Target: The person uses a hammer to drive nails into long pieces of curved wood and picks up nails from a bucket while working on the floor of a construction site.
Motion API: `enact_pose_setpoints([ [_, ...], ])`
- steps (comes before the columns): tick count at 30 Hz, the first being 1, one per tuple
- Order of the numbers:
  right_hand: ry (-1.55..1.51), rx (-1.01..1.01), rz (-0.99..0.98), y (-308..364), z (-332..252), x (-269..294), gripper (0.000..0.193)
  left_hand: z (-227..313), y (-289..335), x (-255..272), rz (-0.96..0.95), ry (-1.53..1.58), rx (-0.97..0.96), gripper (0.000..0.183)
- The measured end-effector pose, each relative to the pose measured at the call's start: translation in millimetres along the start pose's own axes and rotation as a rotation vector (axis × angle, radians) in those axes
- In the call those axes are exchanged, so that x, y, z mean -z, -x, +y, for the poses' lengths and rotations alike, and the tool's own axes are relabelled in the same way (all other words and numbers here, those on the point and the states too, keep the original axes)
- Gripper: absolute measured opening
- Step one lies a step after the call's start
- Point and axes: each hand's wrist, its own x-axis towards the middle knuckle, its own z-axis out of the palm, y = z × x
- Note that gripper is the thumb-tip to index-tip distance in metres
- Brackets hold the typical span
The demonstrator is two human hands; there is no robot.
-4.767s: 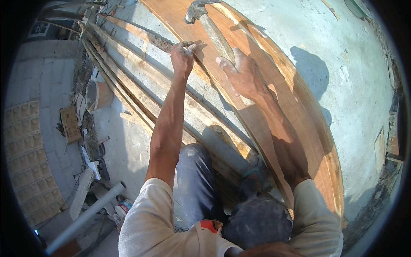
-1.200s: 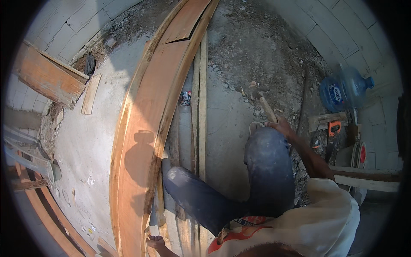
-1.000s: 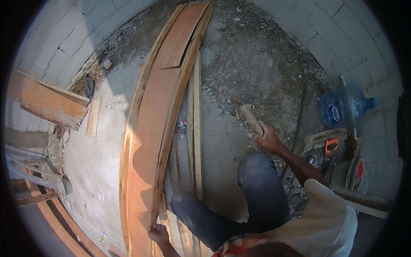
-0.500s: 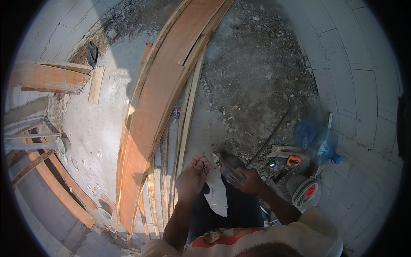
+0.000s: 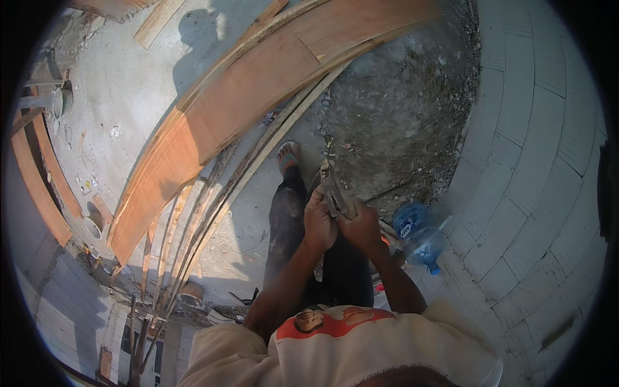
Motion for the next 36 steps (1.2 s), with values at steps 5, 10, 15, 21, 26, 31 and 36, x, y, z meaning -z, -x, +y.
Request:
enact_pose_setpoints([
  [5,0.13,0.028,-0.034,-52.1,-16.7,35.3,0.03,-5.8,-25.9,-33.1,-0.112,0.083,-0.045,0.022],
  [10,0.225,0.114,-0.127,-108.6,-12.3,73.2,0.031,-12.1,-53.9,-93.4,-0.025,0.141,-0.132,0.022],
  [15,0.343,0.168,-0.208,-176.6,-19.3,121.9,0.03,-48.4,-108.9,-128.5,-0.017,0.248,-0.283,0.031],
  [21,0.315,0.349,-0.367,-266.2,3.4,162.5,0.027,-81.3,-168.8,-195.4,0.107,0.445,-0.317,0.029],
  [26,0.409,0.348,-0.518,-321.9,25.2,175.1,0.026,-101.7,-216.9,-201.5,0.107,0.552,-0.359,0.019],
  [31,0.474,0.335,-0.602,-362.9,30.5,142.1,0.024,-98.8,-275.8,-167.7,0.067,0.591,-0.458,0.023],
  [36,0.429,0.504,-0.559,-389.6,13.3,75.6,0.015,-85.1,-331.3,-101.2,-0.01,0.313,-0.568,0.019],
])
